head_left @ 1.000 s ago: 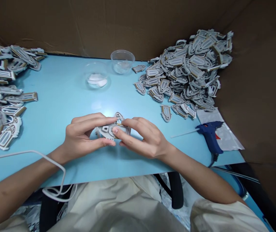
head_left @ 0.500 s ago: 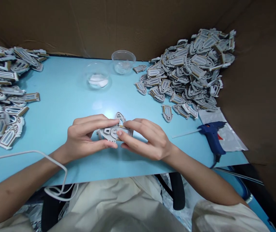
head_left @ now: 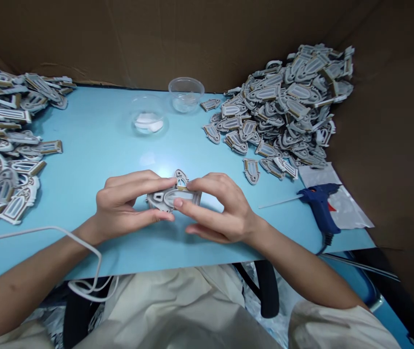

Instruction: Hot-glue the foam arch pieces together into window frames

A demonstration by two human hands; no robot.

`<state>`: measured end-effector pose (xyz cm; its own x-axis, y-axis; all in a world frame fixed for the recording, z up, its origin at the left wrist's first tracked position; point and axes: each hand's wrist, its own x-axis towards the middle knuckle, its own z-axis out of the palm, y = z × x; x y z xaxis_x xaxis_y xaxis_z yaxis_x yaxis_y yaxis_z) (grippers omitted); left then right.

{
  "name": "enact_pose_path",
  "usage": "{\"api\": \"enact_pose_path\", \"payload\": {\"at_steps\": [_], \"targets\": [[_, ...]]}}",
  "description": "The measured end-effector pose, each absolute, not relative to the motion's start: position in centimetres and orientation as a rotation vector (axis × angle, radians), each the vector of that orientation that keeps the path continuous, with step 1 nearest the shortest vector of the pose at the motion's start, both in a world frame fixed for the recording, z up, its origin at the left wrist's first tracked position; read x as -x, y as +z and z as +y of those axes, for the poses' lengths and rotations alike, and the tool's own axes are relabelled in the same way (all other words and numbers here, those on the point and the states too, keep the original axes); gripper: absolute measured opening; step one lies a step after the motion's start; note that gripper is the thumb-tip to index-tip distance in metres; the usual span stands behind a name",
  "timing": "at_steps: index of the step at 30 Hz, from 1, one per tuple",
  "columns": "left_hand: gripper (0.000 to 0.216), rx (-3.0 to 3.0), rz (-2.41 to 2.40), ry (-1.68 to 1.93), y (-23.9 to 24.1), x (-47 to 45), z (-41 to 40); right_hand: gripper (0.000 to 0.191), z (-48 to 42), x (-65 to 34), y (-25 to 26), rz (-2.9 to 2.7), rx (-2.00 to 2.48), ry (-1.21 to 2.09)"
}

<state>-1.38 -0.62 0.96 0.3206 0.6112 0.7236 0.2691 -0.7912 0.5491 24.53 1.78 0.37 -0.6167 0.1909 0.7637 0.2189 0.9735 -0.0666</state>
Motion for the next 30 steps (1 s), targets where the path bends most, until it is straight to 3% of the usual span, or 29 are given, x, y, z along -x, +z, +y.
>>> {"api": "enact_pose_path", "payload": {"at_steps": [10, 16, 21, 30], "targets": [[0.06, -2.267, 0.706, 1.498, 1.1, 0.9, -0.3, 0.027, 1.5, -23.8, 0.4, -2.216, 0.317, -0.411], [0.055, -2.267, 0.731, 1.464, 0.9, 1.1, -0.3, 0.018, 1.3, -23.8, 0.7, -2.226, 0.308, -0.421], [0.057, -2.246, 0.755, 1.481, 0.7, 1.0, -0.2, 0.028, 0.8, -23.6, 0.5, -2.26, 0.38, -0.376], [0.057, -2.235, 0.75, 1.487, 0.4, 0.8, -0.2, 0.029, 0.7, -23.9, 0.4, -2.305, 0.413, -0.311]]}}
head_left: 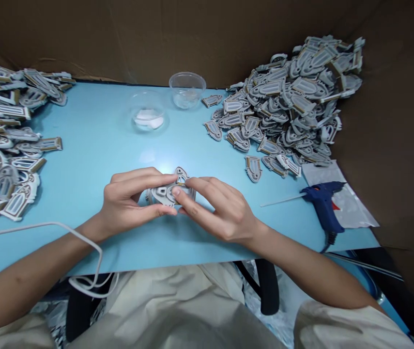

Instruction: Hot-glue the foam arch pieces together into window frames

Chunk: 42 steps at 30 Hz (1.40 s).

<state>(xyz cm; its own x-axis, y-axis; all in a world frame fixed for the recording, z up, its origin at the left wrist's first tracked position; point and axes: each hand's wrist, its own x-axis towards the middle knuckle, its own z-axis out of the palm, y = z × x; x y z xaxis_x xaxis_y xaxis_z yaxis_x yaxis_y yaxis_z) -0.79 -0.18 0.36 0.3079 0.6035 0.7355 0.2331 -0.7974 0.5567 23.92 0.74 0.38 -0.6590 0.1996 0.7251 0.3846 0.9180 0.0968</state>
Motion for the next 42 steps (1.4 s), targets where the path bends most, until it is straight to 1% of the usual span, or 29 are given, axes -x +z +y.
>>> {"api": "enact_pose_path", "payload": {"at_steps": [2, 7, 11, 13, 18, 22, 26, 31, 33, 35, 39, 40, 42], "targets": [[0.057, -2.248, 0.766, 1.487, 0.4, 0.9, -0.2, 0.029, 0.7, -23.9, 0.3, -2.294, 0.421, -0.322], [0.054, -2.249, 0.734, 1.452, 0.6, 0.9, -0.3, 0.032, 0.9, -24.2, 0.3, -2.29, 0.277, -0.28], [0.061, -2.253, 0.715, 1.483, 0.7, 0.9, -0.3, 0.028, 0.6, -23.8, 0.3, -2.282, 0.384, -0.274], [0.064, -2.258, 0.691, 1.493, 0.7, 0.9, -0.3, 0.029, 0.6, -23.7, 0.3, -2.263, 0.381, -0.261], [0.058, -2.262, 0.718, 1.442, 0.6, 1.0, -0.3, 0.032, 0.7, -24.0, 0.0, -2.278, 0.305, -0.205], [0.063, -2.258, 0.711, 1.517, 0.6, 0.9, -0.5, 0.037, 0.7, -24.0, 0.0, -2.262, 0.37, -0.185], [0.062, -2.263, 0.694, 1.486, 0.6, 0.9, -0.5, 0.029, 0.8, -24.1, 0.0, -2.259, 0.278, -0.207], [0.065, -2.255, 0.693, 1.501, 0.7, 0.9, -0.5, 0.033, 0.8, -23.7, -0.1, -2.235, 0.355, -0.211], [0.063, -2.265, 0.695, 1.502, 0.8, 1.0, -0.6, 0.03, 0.8, -23.8, 0.1, -2.234, 0.321, -0.212], [0.062, -2.284, 0.677, 1.489, 0.9, 1.1, -0.6, 0.025, 0.7, -24.3, 0.6, -2.255, 0.269, -0.155], [0.063, -2.289, 0.642, 1.49, 1.0, 1.6, -0.4, 0.011, 0.3, -25.6, 1.2, -2.182, 0.217, 0.141], [0.062, -2.285, 0.634, 1.497, 1.0, 1.6, -0.3, 0.011, 0.1, -25.9, 1.3, -2.115, 0.206, 0.192], [0.063, -2.277, 0.635, 1.502, 1.1, 1.7, -0.2, 0.017, -0.2, -26.3, 1.3, -2.003, 0.185, 0.198]]}}
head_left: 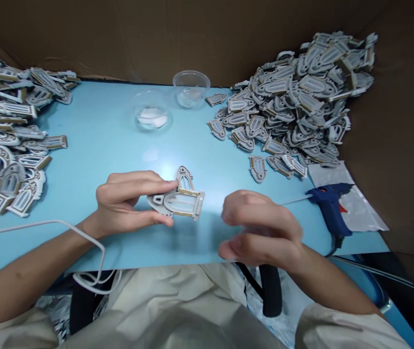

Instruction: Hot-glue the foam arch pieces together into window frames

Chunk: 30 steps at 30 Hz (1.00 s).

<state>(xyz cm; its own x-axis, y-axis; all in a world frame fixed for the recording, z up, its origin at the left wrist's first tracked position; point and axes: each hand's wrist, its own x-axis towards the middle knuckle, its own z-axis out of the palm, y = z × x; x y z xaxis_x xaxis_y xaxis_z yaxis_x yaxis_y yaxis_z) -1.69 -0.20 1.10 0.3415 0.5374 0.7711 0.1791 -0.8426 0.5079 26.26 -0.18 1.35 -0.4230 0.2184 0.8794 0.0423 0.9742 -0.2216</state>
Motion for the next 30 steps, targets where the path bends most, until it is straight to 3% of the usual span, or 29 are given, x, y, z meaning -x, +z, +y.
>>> {"api": "enact_pose_path", "payload": {"at_steps": [7, 11, 16, 30], "targets": [[0.063, -2.288, 0.644, 1.491, 1.4, 1.6, -0.3, 0.039, -0.2, -26.3, 2.0, -2.022, 0.296, 0.021], [0.064, -2.272, 0.641, 1.474, 1.4, 1.5, -0.3, 0.011, 0.0, -25.4, 1.5, -2.099, 0.38, -0.024], [0.063, -2.244, 0.606, 1.441, 1.3, 1.2, -0.4, 0.028, -0.1, -24.1, 1.0, -2.244, 0.408, 0.064], [0.066, -2.247, 0.575, 1.351, 1.2, 0.7, -0.8, 0.009, -0.1, -23.7, 0.7, -2.331, 0.379, -0.01]]}}
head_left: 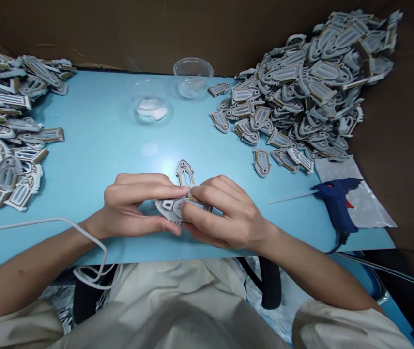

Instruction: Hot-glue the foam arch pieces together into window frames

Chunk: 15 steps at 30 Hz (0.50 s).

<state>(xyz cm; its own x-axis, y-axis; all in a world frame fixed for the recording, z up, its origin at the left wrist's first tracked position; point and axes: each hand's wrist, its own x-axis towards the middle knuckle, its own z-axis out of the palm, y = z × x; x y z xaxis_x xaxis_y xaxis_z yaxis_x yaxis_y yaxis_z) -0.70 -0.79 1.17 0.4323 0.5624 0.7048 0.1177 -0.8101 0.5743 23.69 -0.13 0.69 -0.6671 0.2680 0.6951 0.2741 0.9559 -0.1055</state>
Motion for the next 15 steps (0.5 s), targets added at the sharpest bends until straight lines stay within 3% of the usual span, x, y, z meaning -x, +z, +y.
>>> {"api": "enact_pose_path", "payload": {"at_steps": [15], "targets": [[0.06, -2.213, 0.562, 1.363, 1.05, 0.64, -0.8, 0.007, -0.15, -23.52, 1.04, -2.309, 0.367, 0.04]]}}
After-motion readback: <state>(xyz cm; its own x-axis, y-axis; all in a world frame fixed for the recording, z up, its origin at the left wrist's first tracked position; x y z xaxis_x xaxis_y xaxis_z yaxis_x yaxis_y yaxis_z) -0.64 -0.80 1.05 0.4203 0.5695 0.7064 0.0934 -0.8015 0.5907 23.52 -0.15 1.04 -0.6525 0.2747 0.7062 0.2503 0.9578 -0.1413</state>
